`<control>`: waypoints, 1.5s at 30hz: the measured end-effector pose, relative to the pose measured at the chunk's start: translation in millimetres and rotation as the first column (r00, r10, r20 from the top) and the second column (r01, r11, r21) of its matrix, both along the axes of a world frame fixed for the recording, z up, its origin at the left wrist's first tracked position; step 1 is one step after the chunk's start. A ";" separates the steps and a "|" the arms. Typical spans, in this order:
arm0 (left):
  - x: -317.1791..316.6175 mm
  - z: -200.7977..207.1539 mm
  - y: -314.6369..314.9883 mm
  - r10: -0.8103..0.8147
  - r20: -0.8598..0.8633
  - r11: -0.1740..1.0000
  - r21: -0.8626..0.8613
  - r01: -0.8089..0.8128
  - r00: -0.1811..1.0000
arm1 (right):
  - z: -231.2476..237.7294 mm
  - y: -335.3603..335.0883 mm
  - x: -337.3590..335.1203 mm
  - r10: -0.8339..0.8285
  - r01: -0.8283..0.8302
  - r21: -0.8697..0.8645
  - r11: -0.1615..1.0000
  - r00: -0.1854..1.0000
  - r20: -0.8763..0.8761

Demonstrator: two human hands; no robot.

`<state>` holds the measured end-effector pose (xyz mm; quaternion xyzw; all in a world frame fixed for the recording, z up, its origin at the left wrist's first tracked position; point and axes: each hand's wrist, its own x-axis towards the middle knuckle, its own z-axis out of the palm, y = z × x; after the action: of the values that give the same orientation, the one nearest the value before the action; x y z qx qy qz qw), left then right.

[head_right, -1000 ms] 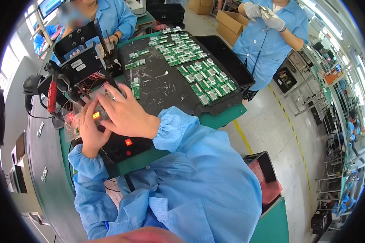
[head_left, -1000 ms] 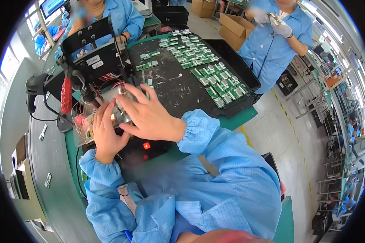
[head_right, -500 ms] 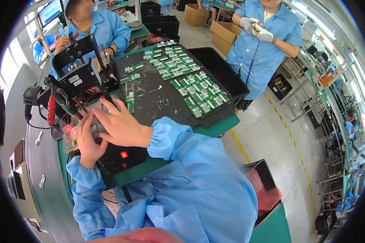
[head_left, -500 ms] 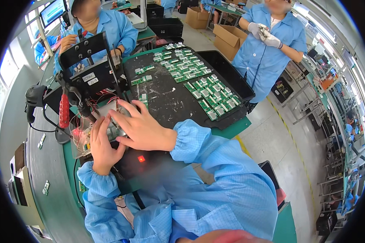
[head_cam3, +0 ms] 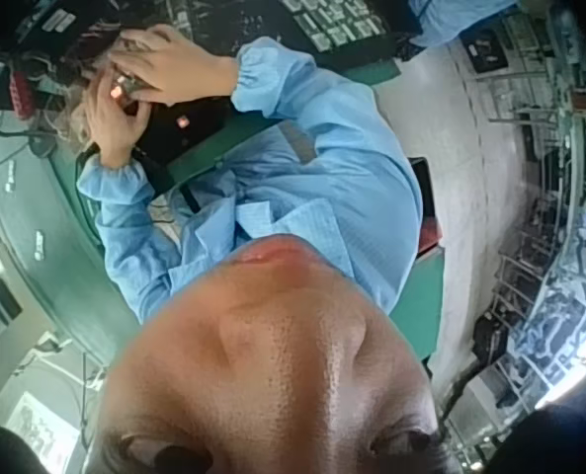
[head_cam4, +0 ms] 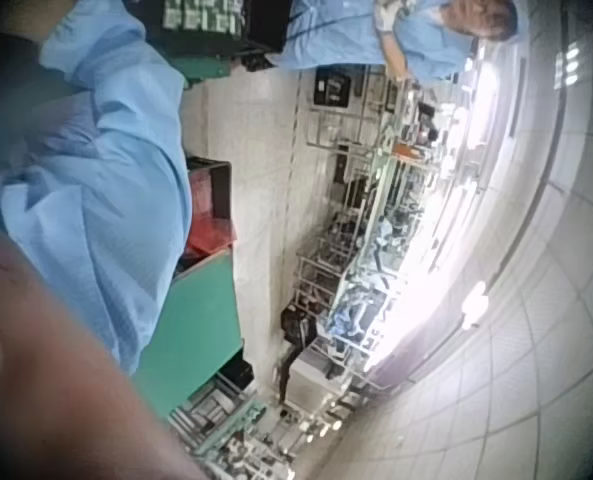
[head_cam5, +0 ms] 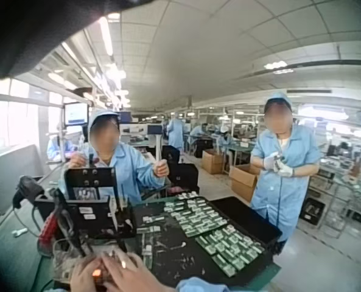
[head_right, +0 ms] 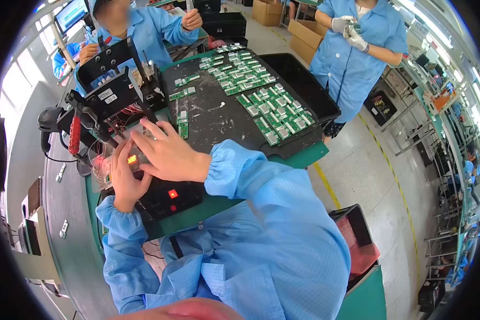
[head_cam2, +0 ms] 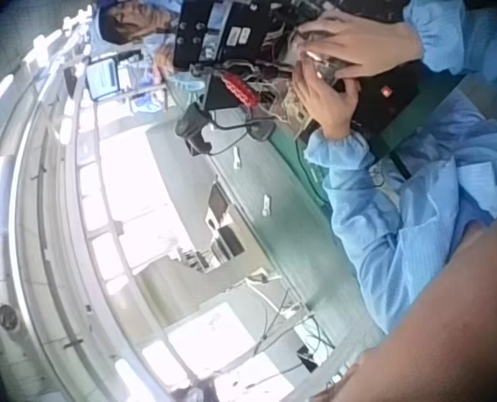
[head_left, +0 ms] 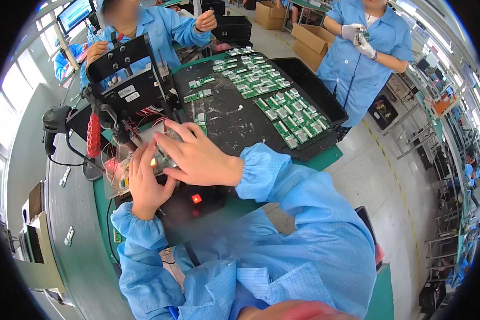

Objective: Testing and assembling small circuit boards using an industrial testing machine.

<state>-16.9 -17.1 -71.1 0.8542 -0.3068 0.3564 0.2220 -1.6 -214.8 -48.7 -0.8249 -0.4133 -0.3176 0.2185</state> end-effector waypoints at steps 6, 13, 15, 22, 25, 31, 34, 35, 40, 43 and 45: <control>-2.2 1.8 1.7 0.012 -0.013 1.000 0.028 -0.012 1.000 | 2.0 -0.7 0.2 0.038 -0.037 0.054 0.998 0.999 -0.017; -0.7 0.9 1.9 -0.014 0.026 1.000 0.006 0.014 1.000 | 6.8 2.7 -4.2 -0.016 0.015 0.043 0.999 1.000 0.025; -1.2 2.4 3.3 -0.007 0.026 1.000 0.018 0.006 1.000 | 6.7 0.4 -5.8 -0.002 0.002 -0.002 1.000 1.000 -0.001; 0.0 -0.1 0.9 -0.013 0.014 1.000 0.007 0.013 1.000 | 5.8 0.3 -8.7 -0.018 0.016 -0.070 0.997 0.999 -0.033; -1.7 1.4 1.6 -0.021 0.021 1.000 0.001 0.021 1.000 | 2.8 4.7 -7.9 -0.017 0.015 -0.033 0.999 0.998 -0.055; -2.3 2.7 1.1 -0.019 0.029 1.000 0.001 0.019 0.999 | 6.4 0.8 -6.5 -0.014 0.013 -0.047 0.999 1.000 -0.025; -1.5 1.8 2.6 -0.024 0.020 1.000 0.008 0.024 1.000 | 2.1 2.1 -6.6 0.005 -0.006 -0.041 0.999 1.000 -0.030; -1.6 1.4 2.8 -0.021 0.020 1.000 0.008 0.020 1.000 | 3.9 2.6 -6.5 0.005 -0.006 -0.046 0.999 1.000 -0.008; -0.4 0.9 2.9 -0.021 0.008 0.999 0.025 0.021 1.000 | 8.8 -0.6 -3.1 0.019 -0.022 -0.051 0.998 0.999 -0.050; -0.4 0.3 3.2 -0.035 0.024 0.999 0.015 0.035 0.999 | 5.8 2.2 -5.6 0.039 -0.042 -0.036 0.998 0.996 -0.078; -0.5 0.7 2.5 -0.033 0.020 0.999 0.013 0.033 0.999 | 8.0 1.0 -8.5 0.021 -0.028 -0.079 0.997 0.997 -0.081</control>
<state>-17.4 -14.7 -70.4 0.8466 -0.3255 0.3595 0.2192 -10.1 -213.9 -40.6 -0.8398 -0.4268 -0.2650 0.2057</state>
